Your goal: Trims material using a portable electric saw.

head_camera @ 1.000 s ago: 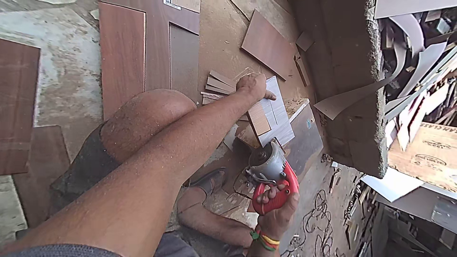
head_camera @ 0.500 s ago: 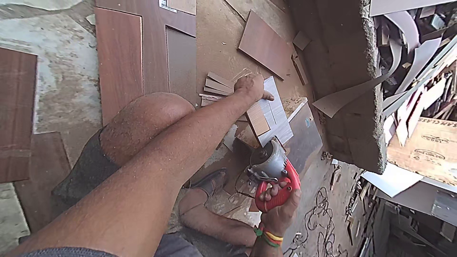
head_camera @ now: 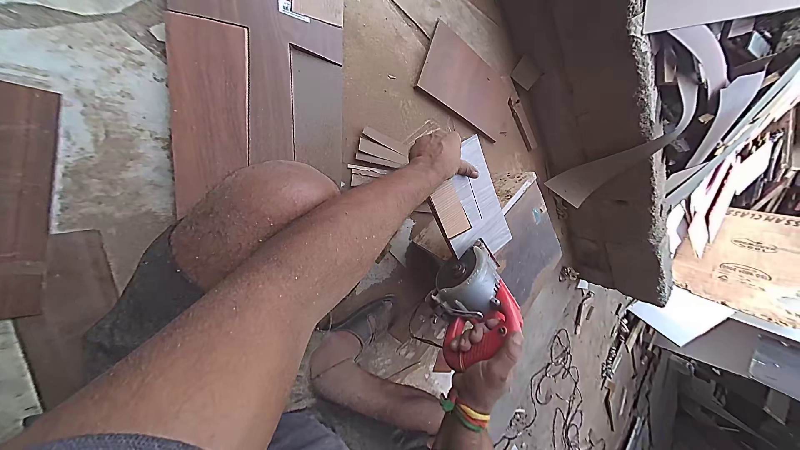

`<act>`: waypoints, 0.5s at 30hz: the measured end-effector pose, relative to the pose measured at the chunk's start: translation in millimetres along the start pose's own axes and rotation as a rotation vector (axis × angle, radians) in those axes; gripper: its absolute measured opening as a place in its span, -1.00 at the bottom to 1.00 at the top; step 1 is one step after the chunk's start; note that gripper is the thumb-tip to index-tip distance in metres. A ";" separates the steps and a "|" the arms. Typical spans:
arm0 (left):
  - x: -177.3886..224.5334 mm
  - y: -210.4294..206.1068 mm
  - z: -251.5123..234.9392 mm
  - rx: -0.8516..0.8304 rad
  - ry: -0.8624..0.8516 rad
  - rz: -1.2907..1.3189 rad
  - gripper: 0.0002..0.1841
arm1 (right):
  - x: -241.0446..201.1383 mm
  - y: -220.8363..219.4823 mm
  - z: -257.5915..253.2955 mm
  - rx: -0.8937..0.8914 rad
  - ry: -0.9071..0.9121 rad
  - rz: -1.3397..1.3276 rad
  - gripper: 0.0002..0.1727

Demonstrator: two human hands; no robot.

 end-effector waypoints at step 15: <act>-0.7 0.6 1.4 0.003 0.012 0.021 -0.17 | -0.6 -2.1 -1.6 0.011 0.020 0.003 -0.30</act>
Point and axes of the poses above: each hand's wrist, its own z-axis away from the middle knuckle, its own y-axis out of the back of the hand, x = y × z, the point moved 7 cm from there along -z, towards the middle knuckle, and after that the axes turned 1 degree about y, right-handed, at the moved point
